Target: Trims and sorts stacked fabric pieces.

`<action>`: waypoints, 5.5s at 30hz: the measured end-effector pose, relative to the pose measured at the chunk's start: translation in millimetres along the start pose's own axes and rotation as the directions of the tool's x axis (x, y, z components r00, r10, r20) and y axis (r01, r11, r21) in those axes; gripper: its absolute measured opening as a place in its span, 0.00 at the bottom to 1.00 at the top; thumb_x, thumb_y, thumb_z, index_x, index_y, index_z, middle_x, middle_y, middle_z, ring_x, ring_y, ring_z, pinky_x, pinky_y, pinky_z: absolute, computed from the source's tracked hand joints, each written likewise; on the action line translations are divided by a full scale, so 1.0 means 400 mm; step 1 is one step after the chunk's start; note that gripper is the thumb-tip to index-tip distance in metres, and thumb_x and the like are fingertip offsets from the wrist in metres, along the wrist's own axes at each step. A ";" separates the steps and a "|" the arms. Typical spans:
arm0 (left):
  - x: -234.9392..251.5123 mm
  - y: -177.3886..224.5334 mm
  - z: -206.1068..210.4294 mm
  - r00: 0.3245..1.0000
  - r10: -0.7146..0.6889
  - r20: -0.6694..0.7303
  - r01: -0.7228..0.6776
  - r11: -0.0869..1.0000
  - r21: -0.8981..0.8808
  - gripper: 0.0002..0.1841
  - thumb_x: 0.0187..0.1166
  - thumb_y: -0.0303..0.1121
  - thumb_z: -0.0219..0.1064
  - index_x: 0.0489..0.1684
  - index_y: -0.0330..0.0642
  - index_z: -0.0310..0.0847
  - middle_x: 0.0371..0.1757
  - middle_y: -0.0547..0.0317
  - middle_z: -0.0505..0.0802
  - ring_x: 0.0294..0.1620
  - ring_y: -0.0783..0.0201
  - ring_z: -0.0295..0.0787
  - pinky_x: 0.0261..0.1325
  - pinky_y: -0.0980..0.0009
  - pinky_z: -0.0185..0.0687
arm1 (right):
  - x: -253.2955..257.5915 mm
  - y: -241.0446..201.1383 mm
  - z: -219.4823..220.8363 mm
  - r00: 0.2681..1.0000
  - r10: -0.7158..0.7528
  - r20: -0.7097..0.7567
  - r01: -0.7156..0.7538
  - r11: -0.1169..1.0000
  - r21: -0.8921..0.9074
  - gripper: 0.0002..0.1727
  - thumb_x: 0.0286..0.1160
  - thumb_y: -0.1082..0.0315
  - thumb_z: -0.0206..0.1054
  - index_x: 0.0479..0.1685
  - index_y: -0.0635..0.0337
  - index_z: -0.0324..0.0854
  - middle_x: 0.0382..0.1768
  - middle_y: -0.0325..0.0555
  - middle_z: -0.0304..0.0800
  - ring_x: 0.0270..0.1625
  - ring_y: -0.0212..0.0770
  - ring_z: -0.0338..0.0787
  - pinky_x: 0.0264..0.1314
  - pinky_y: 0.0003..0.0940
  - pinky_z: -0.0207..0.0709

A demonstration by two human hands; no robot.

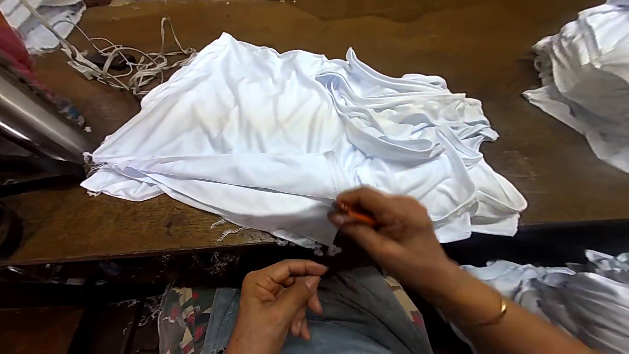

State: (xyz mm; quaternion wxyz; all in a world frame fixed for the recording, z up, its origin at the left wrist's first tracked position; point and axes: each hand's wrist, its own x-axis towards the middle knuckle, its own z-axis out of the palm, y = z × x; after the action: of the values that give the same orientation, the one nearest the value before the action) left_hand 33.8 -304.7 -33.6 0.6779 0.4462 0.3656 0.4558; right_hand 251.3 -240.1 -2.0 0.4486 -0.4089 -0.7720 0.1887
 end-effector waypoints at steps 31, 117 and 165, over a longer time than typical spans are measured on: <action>0.038 -0.027 0.067 0.889 -0.454 -0.056 0.415 0.852 -0.318 0.05 0.77 0.25 0.71 0.41 0.32 0.91 0.27 0.54 0.90 0.18 0.71 0.83 0.18 0.76 0.81 | -0.195 0.060 -0.083 0.501 0.549 0.669 -0.866 0.329 0.378 0.22 0.89 0.53 0.53 0.35 0.52 0.90 0.13 0.25 0.66 0.13 0.20 0.60 0.15 0.17 0.51; 0.011 -0.041 -0.060 0.974 -0.225 -0.012 0.219 0.933 0.285 0.11 0.71 0.26 0.75 0.49 0.39 0.91 0.39 0.58 0.94 0.28 0.66 0.90 0.26 0.70 0.90 | -0.125 0.048 0.065 0.987 -0.109 0.117 0.149 0.895 -0.421 0.10 0.73 0.68 0.65 0.48 0.56 0.87 0.29 0.38 0.86 0.27 0.36 0.86 0.24 0.35 0.79; 0.003 -0.036 0.008 0.939 -0.342 -0.009 0.322 0.893 -0.314 0.08 0.80 0.26 0.68 0.35 0.33 0.93 0.38 0.47 0.96 0.28 0.67 0.93 0.23 0.74 0.86 | -0.148 0.029 0.026 0.751 0.437 0.495 -0.587 0.785 0.198 0.24 0.89 0.48 0.55 0.24 0.47 0.85 0.17 0.25 0.74 0.20 0.22 0.68 0.23 0.22 0.59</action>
State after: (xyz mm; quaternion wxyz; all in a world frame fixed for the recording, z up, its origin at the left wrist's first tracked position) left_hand 41.5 -307.0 -46.3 0.7948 0.2511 0.3826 0.3986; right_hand 263.5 -279.9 -47.0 0.2634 -0.4726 -0.6604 0.5207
